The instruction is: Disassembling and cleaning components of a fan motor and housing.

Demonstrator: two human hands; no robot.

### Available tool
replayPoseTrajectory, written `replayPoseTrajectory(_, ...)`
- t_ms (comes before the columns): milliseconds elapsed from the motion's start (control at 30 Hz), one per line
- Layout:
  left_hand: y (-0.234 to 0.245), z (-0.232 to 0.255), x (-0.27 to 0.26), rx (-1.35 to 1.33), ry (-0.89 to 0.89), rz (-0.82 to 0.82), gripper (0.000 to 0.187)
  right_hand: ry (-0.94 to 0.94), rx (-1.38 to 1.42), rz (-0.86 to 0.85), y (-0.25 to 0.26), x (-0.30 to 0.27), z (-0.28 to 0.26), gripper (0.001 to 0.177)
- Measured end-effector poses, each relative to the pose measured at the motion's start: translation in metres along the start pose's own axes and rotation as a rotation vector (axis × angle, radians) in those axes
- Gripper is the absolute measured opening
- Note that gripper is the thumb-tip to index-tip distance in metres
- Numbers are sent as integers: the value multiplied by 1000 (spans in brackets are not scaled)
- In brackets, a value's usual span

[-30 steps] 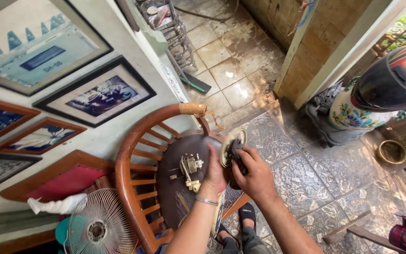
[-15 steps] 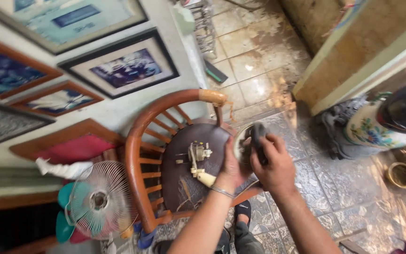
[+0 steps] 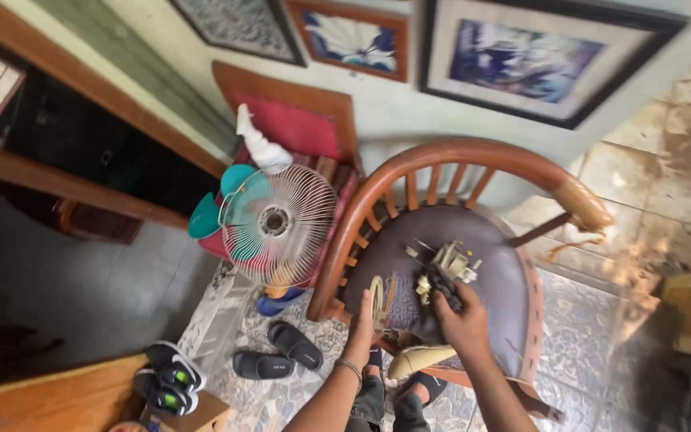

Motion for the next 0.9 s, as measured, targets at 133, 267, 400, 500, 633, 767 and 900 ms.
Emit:
replayPoseTrajectory(133, 33, -35, 50, 104, -267, 92, 79, 41, 41, -78, -109, 42, 24, 37)
replayPoseTrajectory(267, 25, -42, 52, 197, -351, 267, 69, 168, -163, -133, -177, 77, 64, 44)
replayPoseTrajectory(400, 26, -30, 52, 214, -258, 356, 62, 314, -516, -297, -198, 75, 93, 50)
replayPoseTrajectory(500, 33, -36, 43, 153, -334, 313, 59, 366, -870, -478, -196, 60, 90, 59)
replayPoseTrajectory(633, 34, -25, 32, 109, -350, 227, 57, 342, -1065, -534, -184, 54, 54, 68)
replayPoseTrajectory(767, 32, -14, 11, 133, -275, 174, 57, 295, -819, -260, -159, 45, 19, 57)
replayPoseTrajectory(900, 42, -4, -22, 160, -196, 91, 60, 383, -461, -27, -140, 48, -101, 33)
Point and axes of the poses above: each hand's wrist, its own x-axis towards the middle knuckle, its own y-axis out of the back of the hand, z = x × y, the point moved 1 cm from there along x, towards the middle knuckle, and after that the axes turned 14 degrees about -x, right-handed, at the moved point
